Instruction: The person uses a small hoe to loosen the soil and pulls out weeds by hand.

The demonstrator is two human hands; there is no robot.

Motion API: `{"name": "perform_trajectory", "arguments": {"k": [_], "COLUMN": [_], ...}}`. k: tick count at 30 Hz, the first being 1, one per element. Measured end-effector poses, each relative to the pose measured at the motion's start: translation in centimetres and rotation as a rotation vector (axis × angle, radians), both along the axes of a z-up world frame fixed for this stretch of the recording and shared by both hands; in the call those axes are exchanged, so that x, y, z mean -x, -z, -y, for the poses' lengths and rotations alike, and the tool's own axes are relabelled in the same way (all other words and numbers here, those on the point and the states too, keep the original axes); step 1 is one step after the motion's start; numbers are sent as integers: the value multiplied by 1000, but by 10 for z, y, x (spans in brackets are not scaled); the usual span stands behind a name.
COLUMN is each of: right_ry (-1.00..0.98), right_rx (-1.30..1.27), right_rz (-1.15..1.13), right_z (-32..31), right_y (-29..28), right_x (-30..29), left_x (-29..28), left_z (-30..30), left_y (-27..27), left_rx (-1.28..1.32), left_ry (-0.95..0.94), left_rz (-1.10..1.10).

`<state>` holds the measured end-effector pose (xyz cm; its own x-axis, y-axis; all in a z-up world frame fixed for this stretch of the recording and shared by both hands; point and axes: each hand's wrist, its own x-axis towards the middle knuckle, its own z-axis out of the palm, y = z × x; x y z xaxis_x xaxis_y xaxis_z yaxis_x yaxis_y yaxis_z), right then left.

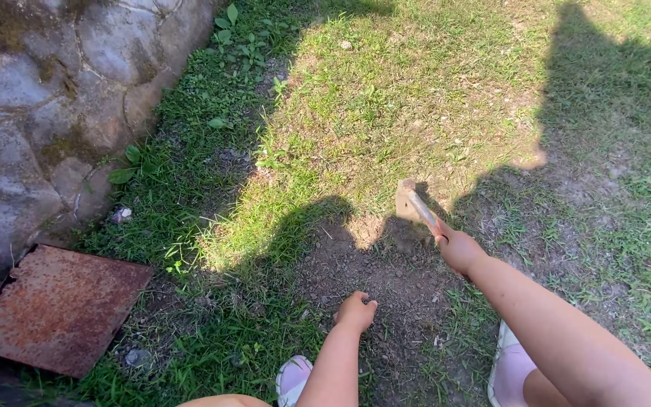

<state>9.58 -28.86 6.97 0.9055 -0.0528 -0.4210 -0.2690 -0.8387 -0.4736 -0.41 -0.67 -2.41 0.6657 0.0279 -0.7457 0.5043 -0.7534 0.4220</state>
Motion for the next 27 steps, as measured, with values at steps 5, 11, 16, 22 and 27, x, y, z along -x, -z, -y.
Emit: {"name": "perform_trajectory", "arguments": {"k": [5,11,16,22,27], "right_ry": [155,234,307,25,128], "right_rx": [-76,-146,-165,27,-79], "right_rz": [-157,182,359,64,-16], "right_z": [-17,-31,-29,0,-19], "right_y": [-69,-110,-70,38,-23], "right_x": [10,-8,-21,9,12], "left_x": [0,0,-1,-1,0], "left_z": [-5,-4,-1,-3,-3], "left_y": [-6,-14,-11,-4,-3], "left_rx": [13,15,-6,2,5], "left_ry": [-21,-9,4,4,-2], "left_rz": [-17,-14,-16,-13,-12]}}
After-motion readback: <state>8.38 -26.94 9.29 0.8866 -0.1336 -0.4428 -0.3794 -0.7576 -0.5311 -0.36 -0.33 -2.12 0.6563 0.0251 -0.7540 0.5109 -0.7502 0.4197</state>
